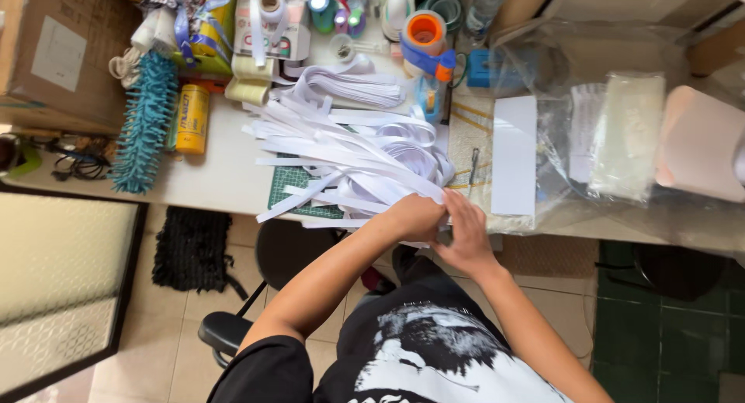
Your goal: The person stacks white sheets on a heat press, then removes them and places white ribbons onto a red board. The person arranges the ribbons in parallel lines on the board.
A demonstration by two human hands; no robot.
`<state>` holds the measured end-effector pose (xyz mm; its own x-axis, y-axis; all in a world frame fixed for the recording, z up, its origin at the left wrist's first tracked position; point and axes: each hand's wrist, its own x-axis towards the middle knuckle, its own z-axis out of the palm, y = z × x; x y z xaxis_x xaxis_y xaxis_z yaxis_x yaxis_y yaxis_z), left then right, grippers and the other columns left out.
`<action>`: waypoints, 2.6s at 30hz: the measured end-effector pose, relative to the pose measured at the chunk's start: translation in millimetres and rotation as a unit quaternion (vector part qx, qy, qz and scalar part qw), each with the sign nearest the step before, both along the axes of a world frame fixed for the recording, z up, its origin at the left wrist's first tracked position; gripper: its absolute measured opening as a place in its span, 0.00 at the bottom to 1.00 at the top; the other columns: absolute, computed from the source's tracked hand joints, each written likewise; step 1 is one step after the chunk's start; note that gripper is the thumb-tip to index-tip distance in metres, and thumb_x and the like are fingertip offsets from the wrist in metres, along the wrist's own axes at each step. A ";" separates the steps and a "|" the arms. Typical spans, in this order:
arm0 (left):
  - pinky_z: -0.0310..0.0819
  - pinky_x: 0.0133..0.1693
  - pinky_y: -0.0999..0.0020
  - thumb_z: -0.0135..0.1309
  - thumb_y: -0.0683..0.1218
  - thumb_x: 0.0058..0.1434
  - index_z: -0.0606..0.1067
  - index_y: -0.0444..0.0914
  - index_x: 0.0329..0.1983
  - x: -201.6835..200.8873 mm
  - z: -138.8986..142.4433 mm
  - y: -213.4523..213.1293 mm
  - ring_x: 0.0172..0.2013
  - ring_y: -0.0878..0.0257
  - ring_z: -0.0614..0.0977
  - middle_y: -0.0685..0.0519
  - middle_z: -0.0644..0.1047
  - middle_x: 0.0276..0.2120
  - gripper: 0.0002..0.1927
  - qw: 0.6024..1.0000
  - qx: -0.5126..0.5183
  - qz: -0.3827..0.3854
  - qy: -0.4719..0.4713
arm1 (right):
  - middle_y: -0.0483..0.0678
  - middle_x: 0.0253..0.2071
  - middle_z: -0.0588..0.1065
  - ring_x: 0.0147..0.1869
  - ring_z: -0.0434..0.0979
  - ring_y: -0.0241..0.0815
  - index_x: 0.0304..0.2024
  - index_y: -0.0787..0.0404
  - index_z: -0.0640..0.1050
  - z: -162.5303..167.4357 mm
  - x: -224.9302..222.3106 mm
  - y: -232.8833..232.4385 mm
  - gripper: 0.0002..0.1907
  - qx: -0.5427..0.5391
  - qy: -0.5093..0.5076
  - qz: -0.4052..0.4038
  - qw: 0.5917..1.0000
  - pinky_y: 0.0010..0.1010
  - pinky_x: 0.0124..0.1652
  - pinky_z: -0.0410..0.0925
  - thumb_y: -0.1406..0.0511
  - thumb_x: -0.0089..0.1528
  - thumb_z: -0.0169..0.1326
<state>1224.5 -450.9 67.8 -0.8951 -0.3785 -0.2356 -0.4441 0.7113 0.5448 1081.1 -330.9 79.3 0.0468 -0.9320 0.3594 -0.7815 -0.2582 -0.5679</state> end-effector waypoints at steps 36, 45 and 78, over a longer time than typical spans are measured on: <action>0.70 0.52 0.46 0.58 0.47 0.55 0.78 0.44 0.48 241.6 39.9 -180.0 0.46 0.45 0.81 0.44 0.82 0.41 0.17 0.949 -0.081 0.252 -0.171 | 0.50 0.50 0.80 0.56 0.79 0.44 0.54 0.58 0.78 -37.5 8.6 -98.8 0.23 0.212 -0.046 0.034 0.976 0.44 0.62 0.62 0.63 0.56 0.64; 0.76 0.48 0.54 0.56 0.48 0.62 0.75 0.42 0.56 186.3 -21.1 -207.7 0.43 0.49 0.84 0.45 0.81 0.45 0.19 0.960 0.063 0.239 -0.133 | 0.53 0.61 0.74 0.69 0.69 0.53 0.57 0.60 0.76 -39.8 -28.2 -104.5 0.28 0.116 0.094 -0.144 0.978 0.50 0.70 0.55 0.61 0.56 0.65; 0.66 0.58 0.51 0.62 0.51 0.55 0.73 0.43 0.58 -162.4 -4.5 117.6 0.61 0.45 0.72 0.44 0.71 0.61 0.26 0.970 -0.025 -0.227 0.084 | 0.47 0.34 0.83 0.40 0.83 0.38 0.50 0.60 0.81 -48.3 -79.6 333.9 0.14 0.091 -0.273 -0.598 0.748 0.31 0.42 0.74 0.61 0.66 0.54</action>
